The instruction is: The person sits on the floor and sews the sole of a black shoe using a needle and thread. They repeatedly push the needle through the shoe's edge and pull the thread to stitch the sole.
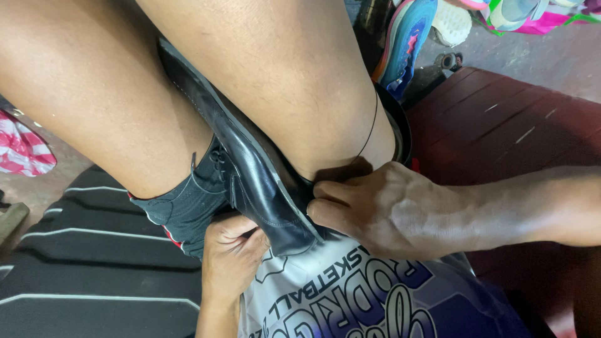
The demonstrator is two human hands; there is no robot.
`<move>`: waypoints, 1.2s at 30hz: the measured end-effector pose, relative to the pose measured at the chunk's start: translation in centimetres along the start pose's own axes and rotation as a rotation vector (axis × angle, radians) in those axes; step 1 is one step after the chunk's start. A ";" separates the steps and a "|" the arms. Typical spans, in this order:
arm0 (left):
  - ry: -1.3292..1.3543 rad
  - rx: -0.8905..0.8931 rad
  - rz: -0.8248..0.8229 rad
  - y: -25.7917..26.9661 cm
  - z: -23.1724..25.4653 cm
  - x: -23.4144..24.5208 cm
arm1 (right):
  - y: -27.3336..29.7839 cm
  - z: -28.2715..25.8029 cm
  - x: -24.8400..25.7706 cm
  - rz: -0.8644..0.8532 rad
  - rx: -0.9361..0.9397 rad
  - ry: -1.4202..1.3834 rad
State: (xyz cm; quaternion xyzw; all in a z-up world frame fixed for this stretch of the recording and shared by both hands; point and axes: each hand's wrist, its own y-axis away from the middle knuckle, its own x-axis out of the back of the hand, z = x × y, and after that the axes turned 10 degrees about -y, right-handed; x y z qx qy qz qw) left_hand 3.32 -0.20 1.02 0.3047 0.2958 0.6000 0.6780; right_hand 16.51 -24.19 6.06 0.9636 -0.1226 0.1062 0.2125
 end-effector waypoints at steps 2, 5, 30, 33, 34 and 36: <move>-0.070 0.007 -0.003 0.1 0.4 0.1 | 0.1 -0.2 -0.1 -0.058 -0.030 0.057; -0.195 0.074 -0.016 0.4 0.9 0.5 | 0.2 -0.8 -0.1 0.103 0.054 0.274; -0.130 -0.207 0.409 2.4 1.3 -0.7 | 2.5 2.3 6.4 -0.402 -0.866 0.517; -0.414 -0.428 0.619 3.4 4.6 -1.9 | 3.1 1.4 6.3 0.176 -0.043 0.370; -0.520 -0.432 0.592 4.0 5.9 -2.1 | 3.2 1.3 6.0 0.173 -0.042 0.326; -0.713 -0.563 0.492 4.0 8.3 -2.6 | 3.3 1.0 5.6 0.179 -0.033 0.266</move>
